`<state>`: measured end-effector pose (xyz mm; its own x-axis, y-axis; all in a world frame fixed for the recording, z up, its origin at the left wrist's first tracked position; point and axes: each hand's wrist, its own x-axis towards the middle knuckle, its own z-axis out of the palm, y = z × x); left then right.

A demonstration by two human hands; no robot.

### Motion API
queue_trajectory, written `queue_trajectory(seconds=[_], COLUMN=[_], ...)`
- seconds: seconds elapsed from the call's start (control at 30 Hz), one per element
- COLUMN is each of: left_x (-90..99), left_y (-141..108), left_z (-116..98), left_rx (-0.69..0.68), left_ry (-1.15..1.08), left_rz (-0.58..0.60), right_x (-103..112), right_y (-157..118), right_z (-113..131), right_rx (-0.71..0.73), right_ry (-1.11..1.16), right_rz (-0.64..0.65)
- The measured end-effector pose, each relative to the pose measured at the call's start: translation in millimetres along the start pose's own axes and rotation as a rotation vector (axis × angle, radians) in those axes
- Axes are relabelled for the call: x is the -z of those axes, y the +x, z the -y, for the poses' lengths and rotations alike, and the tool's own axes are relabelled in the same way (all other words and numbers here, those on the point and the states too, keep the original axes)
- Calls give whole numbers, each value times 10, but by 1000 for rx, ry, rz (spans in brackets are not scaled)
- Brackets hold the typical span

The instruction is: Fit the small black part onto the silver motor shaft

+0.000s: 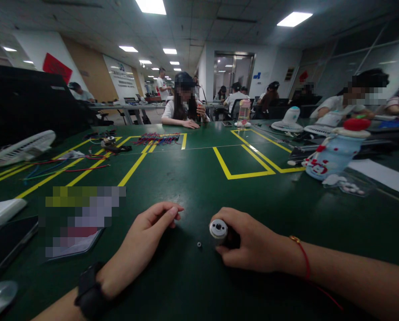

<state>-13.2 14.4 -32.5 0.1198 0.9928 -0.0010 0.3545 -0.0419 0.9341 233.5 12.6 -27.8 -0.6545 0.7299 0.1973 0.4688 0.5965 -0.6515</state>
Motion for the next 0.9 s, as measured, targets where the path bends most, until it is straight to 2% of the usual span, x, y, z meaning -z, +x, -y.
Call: queue_trajectory(seconds=[0.1, 0.17, 0.3, 0.4, 0.57, 0.7, 0.9], left_x=[-2, -12, -55, -90, -129, -127, -117], left_y=[3, -3, -42, -70, -84, -66, -40], left_z=[8, 4, -37, -63, -84, -126, -299], left_rx=[-10, -48, -198, -293, -327, -315, -326], left_ry=[46, 113, 303, 388, 430, 337, 205], left_rz=[19, 91, 256, 304, 300, 296, 164], right_x=[-8, -16, -29, -29, -27, -44, -53], right_y=[-2, -5, -8, -1, 17, 32, 50], right_z=[-9, -12, -13, -11, -4, 1, 12], right_rx=[1, 5, 11, 17, 14, 13, 34], right_ry=[5, 5, 6, 11, 20, 2, -4], right_rz=[-2, -7, -14, -12, -3, -6, 0])
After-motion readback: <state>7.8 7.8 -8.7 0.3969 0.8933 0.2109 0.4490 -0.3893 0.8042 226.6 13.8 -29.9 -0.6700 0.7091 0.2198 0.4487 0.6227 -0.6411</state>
